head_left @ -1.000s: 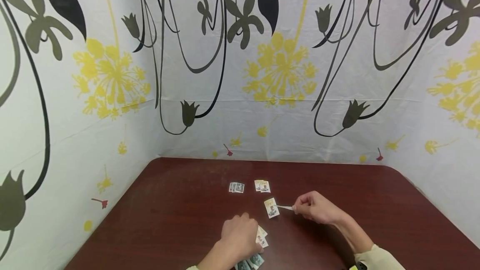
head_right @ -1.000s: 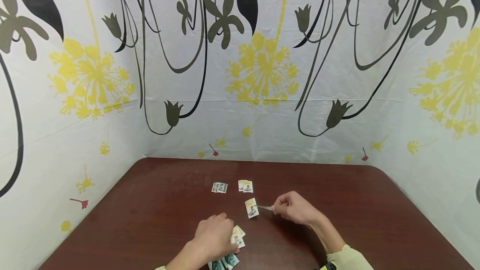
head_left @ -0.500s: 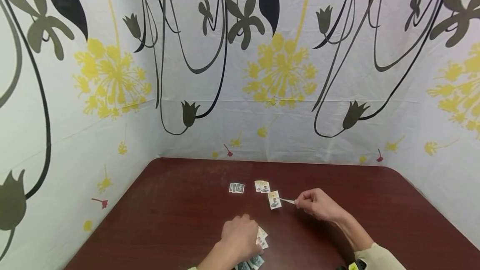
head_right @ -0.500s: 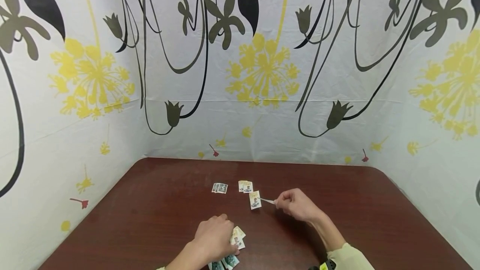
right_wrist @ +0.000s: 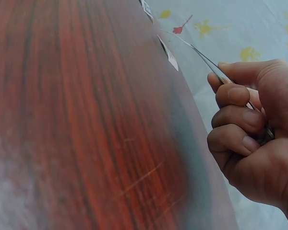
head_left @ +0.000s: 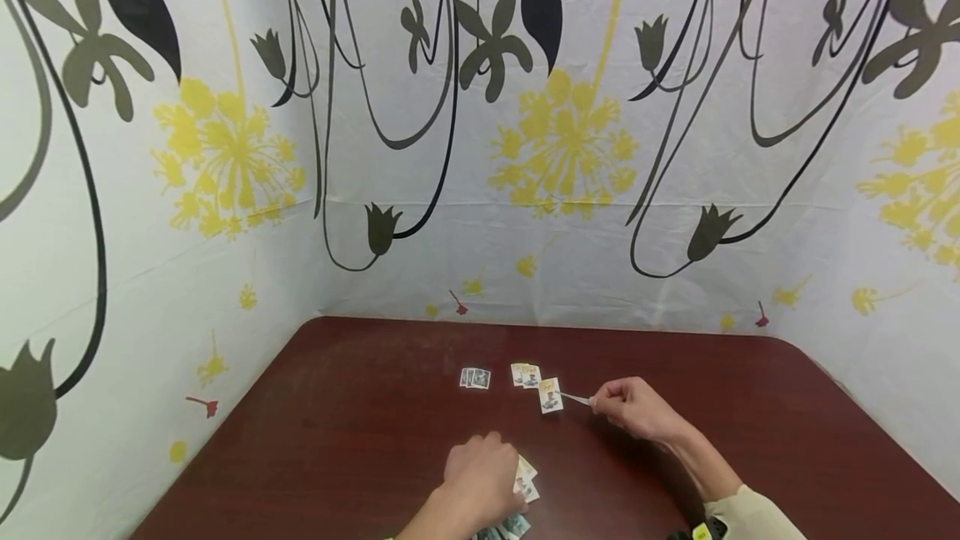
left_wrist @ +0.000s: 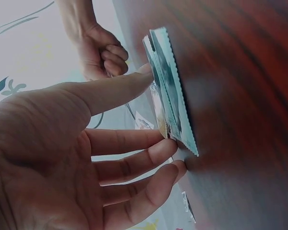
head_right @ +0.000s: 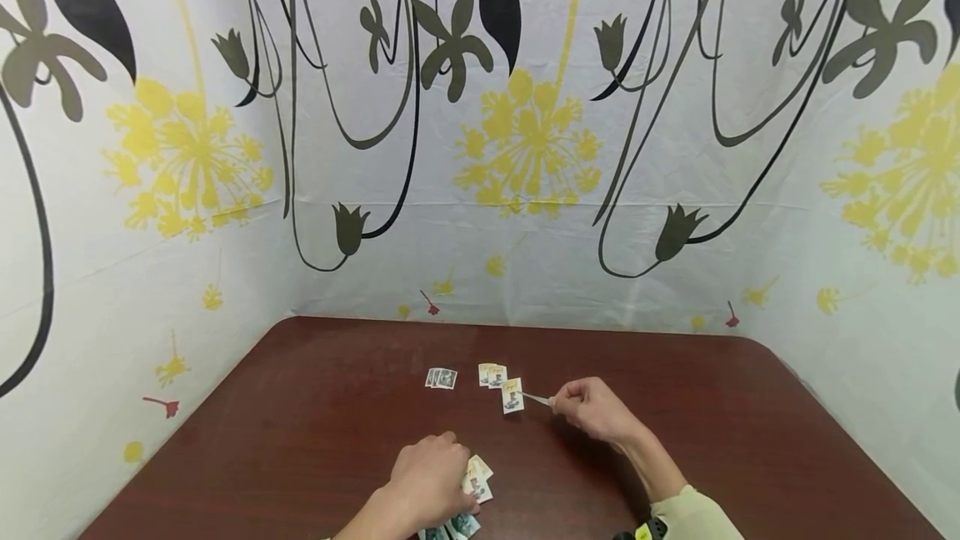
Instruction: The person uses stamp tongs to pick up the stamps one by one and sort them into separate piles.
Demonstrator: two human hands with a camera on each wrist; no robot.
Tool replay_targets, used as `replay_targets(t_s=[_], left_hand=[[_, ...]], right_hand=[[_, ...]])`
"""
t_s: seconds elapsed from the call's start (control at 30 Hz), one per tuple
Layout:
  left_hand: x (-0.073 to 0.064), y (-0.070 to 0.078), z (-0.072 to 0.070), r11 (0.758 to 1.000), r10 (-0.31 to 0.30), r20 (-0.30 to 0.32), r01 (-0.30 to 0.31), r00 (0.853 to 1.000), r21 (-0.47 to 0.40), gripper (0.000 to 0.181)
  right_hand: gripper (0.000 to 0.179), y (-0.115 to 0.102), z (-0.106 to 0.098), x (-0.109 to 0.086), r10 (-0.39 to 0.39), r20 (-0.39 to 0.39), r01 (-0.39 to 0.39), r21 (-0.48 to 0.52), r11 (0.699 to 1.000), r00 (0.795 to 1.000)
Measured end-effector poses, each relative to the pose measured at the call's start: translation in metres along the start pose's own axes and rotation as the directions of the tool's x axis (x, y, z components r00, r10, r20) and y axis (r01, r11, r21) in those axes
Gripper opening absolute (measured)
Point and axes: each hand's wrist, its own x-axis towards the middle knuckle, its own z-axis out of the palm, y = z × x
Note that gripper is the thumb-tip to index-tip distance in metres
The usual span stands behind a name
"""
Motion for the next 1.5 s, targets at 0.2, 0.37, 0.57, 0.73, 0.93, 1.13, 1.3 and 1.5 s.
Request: replay_targets(t_s=[0.2,0.37,0.57,0.73,0.93,1.13,1.3,1.5], left_hand=[[0.000,0.000,0.001,1.000,0.002,0.014,-0.001,1.000,-0.011,0.041],[-0.001,0.001,0.001,1.000,0.001,-0.001,-0.001,1.000,-0.011,0.041],[-0.002,0.001,0.001,1.000,0.003,-0.022,-0.003,1.000,-0.004,0.042],[-0.003,0.001,0.001,1.000,0.004,-0.021,-0.004,1.000,-0.008,0.041],[-0.002,0.000,0.002,1.000,0.005,-0.017,-0.005,1.000,-0.007,0.042],[-0.001,0.000,0.001,1.000,-0.004,0.012,0.004,1.000,-0.011,0.042],[-0.001,0.001,0.001,1.000,-0.009,0.024,0.009,1.000,-0.010,0.041],[0.001,0.001,0.001,1.000,-0.010,0.042,0.010,0.999,-0.017,0.039]], right_hand=[[0.026,0.003,0.001,0.002,0.005,-0.011,-0.005,0.013,1.000,1.000],[0.027,0.004,0.000,0.004,0.010,-0.016,-0.009,0.020,1.000,1.000],[0.027,0.005,-0.001,0.008,0.023,-0.012,-0.023,0.044,0.999,1.000],[0.028,0.005,-0.001,0.009,0.027,-0.010,-0.027,0.049,0.998,1.000],[0.029,0.006,-0.002,0.014,0.042,-0.014,-0.041,0.063,0.997,0.999],[0.029,0.007,-0.002,0.021,0.062,-0.024,-0.060,0.079,0.995,0.998],[0.030,0.008,-0.002,0.025,0.077,-0.037,-0.074,0.086,0.994,0.996],[0.032,0.006,0.000,0.031,0.085,-0.045,-0.080,0.104,0.991,0.995]])
